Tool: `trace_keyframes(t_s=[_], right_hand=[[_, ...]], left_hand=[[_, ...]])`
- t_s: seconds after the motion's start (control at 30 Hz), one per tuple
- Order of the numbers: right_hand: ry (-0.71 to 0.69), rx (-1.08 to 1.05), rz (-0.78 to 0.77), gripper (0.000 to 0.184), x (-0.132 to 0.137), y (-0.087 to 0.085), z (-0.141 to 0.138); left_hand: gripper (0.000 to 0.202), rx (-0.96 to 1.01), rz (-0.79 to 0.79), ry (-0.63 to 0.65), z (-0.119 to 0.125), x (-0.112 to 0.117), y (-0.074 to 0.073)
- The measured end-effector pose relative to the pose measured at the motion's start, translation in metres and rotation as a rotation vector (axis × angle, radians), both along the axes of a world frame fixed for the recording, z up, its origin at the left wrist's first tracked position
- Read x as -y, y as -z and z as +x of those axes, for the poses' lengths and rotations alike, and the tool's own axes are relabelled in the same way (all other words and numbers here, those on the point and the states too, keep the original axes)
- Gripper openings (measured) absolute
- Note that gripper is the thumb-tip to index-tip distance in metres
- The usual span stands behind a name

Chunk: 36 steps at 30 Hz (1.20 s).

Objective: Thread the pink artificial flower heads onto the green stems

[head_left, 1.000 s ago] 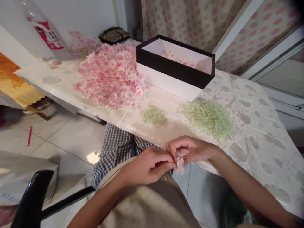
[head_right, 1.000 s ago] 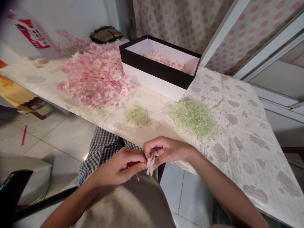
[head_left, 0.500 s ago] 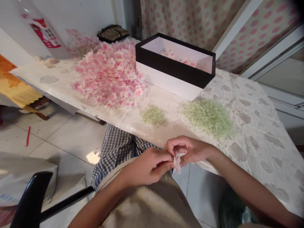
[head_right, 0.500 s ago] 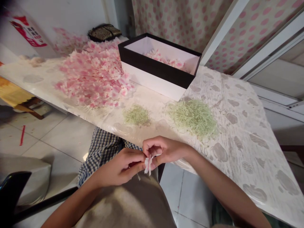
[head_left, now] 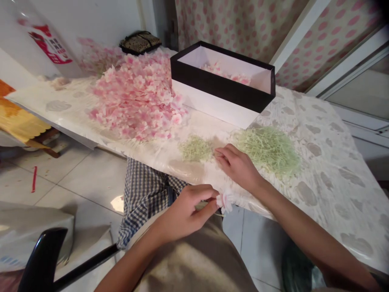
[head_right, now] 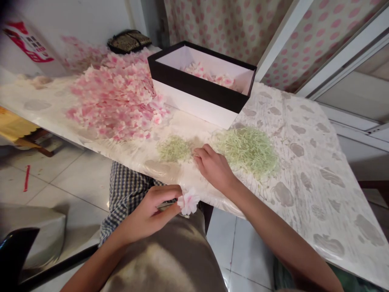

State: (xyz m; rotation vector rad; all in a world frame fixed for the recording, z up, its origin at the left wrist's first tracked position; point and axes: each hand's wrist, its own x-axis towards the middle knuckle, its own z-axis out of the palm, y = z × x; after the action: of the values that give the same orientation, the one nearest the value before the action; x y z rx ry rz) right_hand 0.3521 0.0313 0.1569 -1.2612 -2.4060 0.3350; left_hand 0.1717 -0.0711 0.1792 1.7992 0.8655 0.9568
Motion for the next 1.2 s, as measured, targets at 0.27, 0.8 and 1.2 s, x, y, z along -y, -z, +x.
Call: trace_keyframes(t_s=[0.27, 0.8, 1.2], right_hand=[[0.049, 0.024, 0.001, 0.012, 0.002, -0.003, -0.001], [0.122, -0.803, -0.173, 0.013, -0.005, -0.016, 0.01], [0.093, -0.879, -0.226, 0.016, -0.012, -0.024, 0.022]], left_hand=[[0.026, 0.161, 0.083, -0.322, 0.007, -0.016, 0.01], [0.015, -0.193, 0.417, -0.319, 0.036, -0.047, 0.021], [0.021, -0.481, 0.622, -0.139, 0.037, -0.053, 0.034]])
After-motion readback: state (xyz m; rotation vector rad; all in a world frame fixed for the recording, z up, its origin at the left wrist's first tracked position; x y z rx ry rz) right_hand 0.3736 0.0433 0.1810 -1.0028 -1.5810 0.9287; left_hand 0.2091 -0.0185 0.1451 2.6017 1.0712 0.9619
